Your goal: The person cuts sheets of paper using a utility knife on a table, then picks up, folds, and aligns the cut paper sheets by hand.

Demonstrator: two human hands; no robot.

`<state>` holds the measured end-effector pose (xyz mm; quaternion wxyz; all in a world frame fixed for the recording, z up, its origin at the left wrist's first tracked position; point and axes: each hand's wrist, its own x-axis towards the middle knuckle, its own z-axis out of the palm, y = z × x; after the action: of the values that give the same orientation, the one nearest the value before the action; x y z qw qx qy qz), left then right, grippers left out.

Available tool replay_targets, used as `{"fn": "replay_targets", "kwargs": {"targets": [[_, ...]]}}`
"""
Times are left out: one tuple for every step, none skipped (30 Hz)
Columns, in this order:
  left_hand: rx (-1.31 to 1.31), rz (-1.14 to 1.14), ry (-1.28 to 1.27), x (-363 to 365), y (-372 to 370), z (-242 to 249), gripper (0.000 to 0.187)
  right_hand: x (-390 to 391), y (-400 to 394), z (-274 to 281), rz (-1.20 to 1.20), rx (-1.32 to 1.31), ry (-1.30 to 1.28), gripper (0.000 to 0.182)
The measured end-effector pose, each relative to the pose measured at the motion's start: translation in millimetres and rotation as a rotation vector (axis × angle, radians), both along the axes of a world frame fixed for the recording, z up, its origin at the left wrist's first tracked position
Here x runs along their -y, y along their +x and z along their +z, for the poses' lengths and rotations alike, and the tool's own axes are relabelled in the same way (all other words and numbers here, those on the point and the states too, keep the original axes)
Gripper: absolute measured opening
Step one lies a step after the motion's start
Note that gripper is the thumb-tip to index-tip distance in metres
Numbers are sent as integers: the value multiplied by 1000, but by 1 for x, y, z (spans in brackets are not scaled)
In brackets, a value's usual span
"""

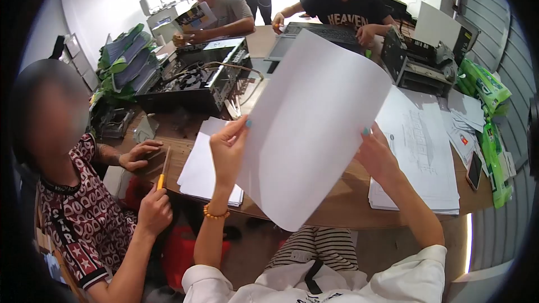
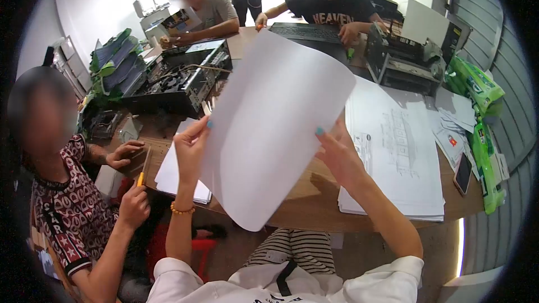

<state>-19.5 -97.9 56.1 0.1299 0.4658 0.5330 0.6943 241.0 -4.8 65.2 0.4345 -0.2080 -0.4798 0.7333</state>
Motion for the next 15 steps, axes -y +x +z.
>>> {"fn": "replay_targets", "kwargs": {"targets": [[1,3,-18,1,3,0,25,-1,-4,3,16,-7,7,83],[-46,31,-26,3,8,3,25,-2,-7,3,-34,-2,41,77],[-13,36,-16,2,10,3,25,-1,-9,4,-88,6,69,70],[21,37,-7,2,10,3,25,-1,-9,7,-79,4,69,70],[22,45,-6,2,11,5,25,-1,-7,11,-130,34,48,65],[31,40,-9,4,13,7,24,-2,-6,14,-183,65,27,59],[41,33,-11,4,14,8,24,-3,-6,13,-224,49,34,49],[43,37,-11,4,15,8,24,-6,-4,11,-220,50,33,49],[41,30,-1,4,15,8,23,-8,-1,9,-223,66,30,46],[40,22,7,4,16,8,22,-10,3,8,-228,83,24,44],[41,23,6,4,16,9,22,-11,6,7,-227,84,23,44],[81,5,-13,5,16,11,21,-13,9,6,-216,61,42,41],[122,-14,-31,4,16,13,21,-14,13,5,-205,38,63,38],[122,-14,-33,4,16,14,21,-16,16,3,-205,38,62,38],[60,6,-23,3,16,15,21,-20,18,-2,-209,48,54,45]]}}
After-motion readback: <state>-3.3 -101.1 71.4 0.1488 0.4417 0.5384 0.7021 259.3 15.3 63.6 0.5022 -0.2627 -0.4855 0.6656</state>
